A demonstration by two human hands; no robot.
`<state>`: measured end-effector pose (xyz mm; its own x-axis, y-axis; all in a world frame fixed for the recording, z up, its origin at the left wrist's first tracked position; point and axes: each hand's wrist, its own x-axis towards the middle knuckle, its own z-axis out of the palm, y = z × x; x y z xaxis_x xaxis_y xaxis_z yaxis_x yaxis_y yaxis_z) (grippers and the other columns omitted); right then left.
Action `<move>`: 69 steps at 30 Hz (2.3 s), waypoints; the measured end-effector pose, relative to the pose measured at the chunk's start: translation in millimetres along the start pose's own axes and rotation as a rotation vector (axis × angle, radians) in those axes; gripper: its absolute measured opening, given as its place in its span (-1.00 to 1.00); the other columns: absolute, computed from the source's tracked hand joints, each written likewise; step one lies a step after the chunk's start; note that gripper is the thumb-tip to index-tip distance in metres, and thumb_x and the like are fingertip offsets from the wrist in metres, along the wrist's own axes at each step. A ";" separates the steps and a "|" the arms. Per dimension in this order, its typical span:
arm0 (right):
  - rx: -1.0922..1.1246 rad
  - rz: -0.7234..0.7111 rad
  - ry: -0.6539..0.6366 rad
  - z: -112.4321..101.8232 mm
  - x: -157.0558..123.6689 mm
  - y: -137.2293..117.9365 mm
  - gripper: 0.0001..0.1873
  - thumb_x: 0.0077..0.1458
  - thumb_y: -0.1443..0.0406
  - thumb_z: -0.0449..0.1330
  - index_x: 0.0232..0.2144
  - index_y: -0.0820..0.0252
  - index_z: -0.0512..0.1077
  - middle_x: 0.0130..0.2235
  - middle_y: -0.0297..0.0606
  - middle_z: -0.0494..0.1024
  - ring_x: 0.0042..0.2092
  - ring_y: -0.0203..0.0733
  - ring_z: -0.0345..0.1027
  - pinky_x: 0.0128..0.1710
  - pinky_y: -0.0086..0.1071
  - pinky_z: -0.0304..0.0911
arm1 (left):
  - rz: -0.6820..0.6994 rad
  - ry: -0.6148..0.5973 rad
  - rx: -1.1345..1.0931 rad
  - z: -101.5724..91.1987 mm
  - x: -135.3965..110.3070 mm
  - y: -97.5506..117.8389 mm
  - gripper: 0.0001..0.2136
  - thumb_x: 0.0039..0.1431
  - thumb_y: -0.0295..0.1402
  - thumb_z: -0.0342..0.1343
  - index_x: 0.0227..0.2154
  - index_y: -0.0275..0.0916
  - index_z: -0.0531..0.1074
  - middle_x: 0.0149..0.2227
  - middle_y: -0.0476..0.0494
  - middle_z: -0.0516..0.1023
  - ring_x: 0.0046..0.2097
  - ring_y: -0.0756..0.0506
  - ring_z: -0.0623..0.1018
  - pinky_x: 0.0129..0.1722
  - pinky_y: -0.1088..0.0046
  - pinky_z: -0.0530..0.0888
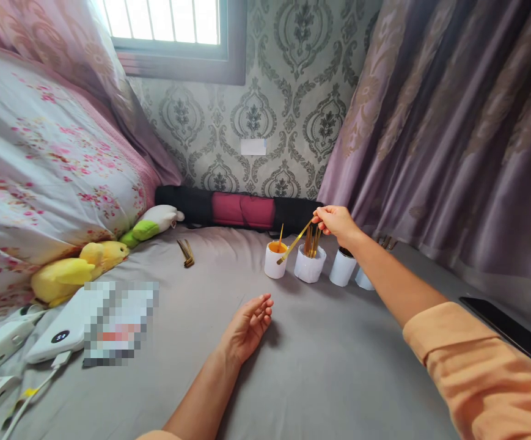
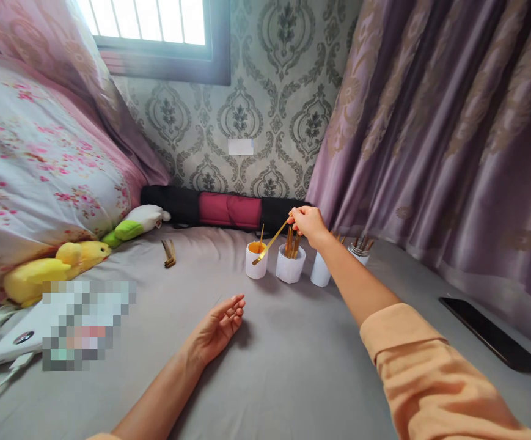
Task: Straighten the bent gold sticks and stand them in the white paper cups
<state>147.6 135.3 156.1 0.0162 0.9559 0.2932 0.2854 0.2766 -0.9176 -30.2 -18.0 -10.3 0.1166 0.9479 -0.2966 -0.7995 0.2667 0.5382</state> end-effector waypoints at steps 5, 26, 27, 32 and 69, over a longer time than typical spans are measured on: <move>-0.036 -0.008 0.108 -1.5 14.8 -0.7 -0.82 0.09 0.32 0.04 -0.51 0.30 0.32 -0.55 -0.31 0.42 -0.68 -0.53 0.10 -0.77 -0.63 -0.05 | 0.019 0.004 0.008 -1.1 1.4 1.2 -0.80 -0.06 -0.49 0.19 -0.31 -0.42 0.44 -0.38 -0.16 0.43 -0.45 0.10 0.40 -0.50 0.65 0.40; -0.416 -0.172 0.030 36.1 40.6 24.6 -0.80 0.05 0.28 0.03 -0.43 0.25 0.42 -0.47 -0.28 0.53 -0.62 -0.45 0.26 -0.64 -0.61 0.13 | 0.024 -0.042 0.003 -0.7 3.5 2.9 -0.78 -0.05 -0.49 0.18 -0.27 -0.42 0.42 -0.37 -0.13 0.40 -0.43 0.11 0.39 -0.48 0.65 0.39; -0.422 -0.169 0.017 37.6 40.5 25.9 -0.80 0.05 0.28 0.03 -0.43 0.25 0.42 -0.48 -0.28 0.53 -0.62 -0.46 0.26 -0.63 -0.62 0.13 | 0.023 -0.043 0.002 -0.8 3.9 2.9 -0.78 -0.05 -0.50 0.18 -0.27 -0.42 0.42 -0.37 -0.13 0.40 -0.43 0.11 0.39 -0.47 0.64 0.39; -0.443 -0.163 -0.045 44.2 40.5 32.3 -0.80 0.05 0.32 0.01 -0.43 0.25 0.43 -0.49 -0.30 0.53 -0.62 -0.46 0.27 -0.63 -0.62 0.12 | 0.023 -0.037 0.002 -0.3 5.1 3.7 -0.78 -0.05 -0.50 0.18 -0.28 -0.42 0.42 -0.38 -0.12 0.39 -0.43 0.11 0.39 -0.48 0.65 0.39; -0.540 -0.070 -0.208 69.7 41.8 58.1 -0.77 0.08 0.28 0.02 -0.39 0.25 0.45 -0.42 -0.26 0.55 -0.62 -0.48 0.26 -0.65 -0.63 0.09 | 0.001 -0.043 -0.035 -2.6 9.0 5.1 -0.78 -0.03 -0.48 0.16 -0.26 -0.39 0.41 -0.39 -0.12 0.42 -0.44 0.11 0.40 -0.50 0.66 0.38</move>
<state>98.1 198.2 96.3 -0.1930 0.9516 0.2391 0.7282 0.3023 -0.6151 -34.8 -8.6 -12.3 0.1403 0.9549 -0.2616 -0.8194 0.2603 0.5106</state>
